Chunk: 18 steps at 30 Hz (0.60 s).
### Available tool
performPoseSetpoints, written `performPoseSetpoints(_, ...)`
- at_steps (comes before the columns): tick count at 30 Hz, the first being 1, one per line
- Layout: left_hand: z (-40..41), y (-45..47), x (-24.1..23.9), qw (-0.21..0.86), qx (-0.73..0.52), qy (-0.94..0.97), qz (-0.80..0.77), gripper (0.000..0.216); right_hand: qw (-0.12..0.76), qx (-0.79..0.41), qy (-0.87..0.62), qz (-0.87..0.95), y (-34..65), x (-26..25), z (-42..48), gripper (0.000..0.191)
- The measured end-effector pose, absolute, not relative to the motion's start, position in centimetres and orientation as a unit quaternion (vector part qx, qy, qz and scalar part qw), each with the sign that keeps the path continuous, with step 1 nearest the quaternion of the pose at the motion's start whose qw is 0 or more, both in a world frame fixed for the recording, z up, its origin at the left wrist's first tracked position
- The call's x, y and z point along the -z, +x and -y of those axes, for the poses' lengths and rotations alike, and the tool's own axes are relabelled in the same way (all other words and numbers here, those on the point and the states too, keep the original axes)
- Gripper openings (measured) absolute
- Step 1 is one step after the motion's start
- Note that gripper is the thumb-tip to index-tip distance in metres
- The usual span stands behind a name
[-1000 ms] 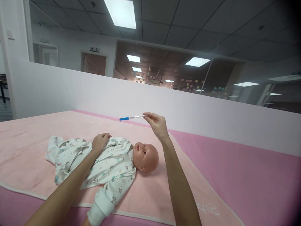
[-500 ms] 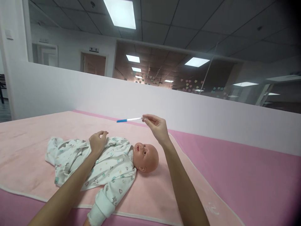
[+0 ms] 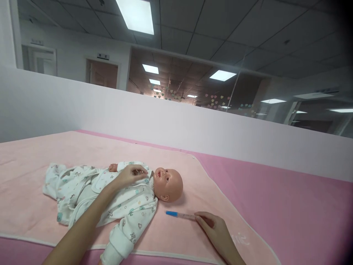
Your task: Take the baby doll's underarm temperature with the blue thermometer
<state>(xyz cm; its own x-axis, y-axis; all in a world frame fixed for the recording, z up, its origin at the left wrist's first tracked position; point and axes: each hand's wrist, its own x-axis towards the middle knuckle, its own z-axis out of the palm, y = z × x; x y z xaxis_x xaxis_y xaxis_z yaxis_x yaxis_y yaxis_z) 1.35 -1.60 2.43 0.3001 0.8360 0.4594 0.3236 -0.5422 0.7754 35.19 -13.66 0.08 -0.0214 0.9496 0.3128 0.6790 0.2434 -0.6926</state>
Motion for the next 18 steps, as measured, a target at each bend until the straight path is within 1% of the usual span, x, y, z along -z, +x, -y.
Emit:
performPoseSetpoints(2, 1.8, 2.1, -2.3, 0.251, -0.377, 0.802, -0.39, 0.024, 0.341, -0.1, -0.603, 0.714, 35.8, 0.8, 13.3, 0.028)
performPoseSetpoints(5, 1.6, 2.4, -2.0, 0.238, -0.352, 0.813, -0.398, 0.025, 0.301, 0.005, -0.61, 0.733, 34.9, 0.8, 12.5, 0.025)
performPoseSetpoints(8, 1.1, 2.1, -1.6, 0.277, -0.37, 0.783, -0.417, 0.029, 0.326, 0.046, -0.56, 0.761, 30.8, -0.4, 11.8, 0.026)
performPoseSetpoints(10, 0.7, 1.8, -1.3, 0.32, -0.386, 0.762, -0.41, 0.034, 0.34, 0.044, -0.491, 0.801, 26.8, -1.5, 11.3, 0.026)
performPoseSetpoints(12, 0.3, 1.5, -0.9, 0.354, -0.407, 0.74, -0.402, 0.039, 0.321, 0.052, -0.446, 0.834, 22.5, -2.7, 10.6, 0.025)
performPoseSetpoints(16, -0.1, 0.9, -0.5, 0.4, -0.47, 0.687, -0.383, 0.04, 0.261, 0.112, -0.455, 0.844, 16.8, -4.0, 8.6, 0.032)
performPoseSetpoints(18, -0.1, 0.7, -0.5, 0.415, -0.492, 0.671, -0.368, 0.04, 0.255, 0.125, -0.459, 0.842, 15.9, -3.6, 7.6, 0.029)
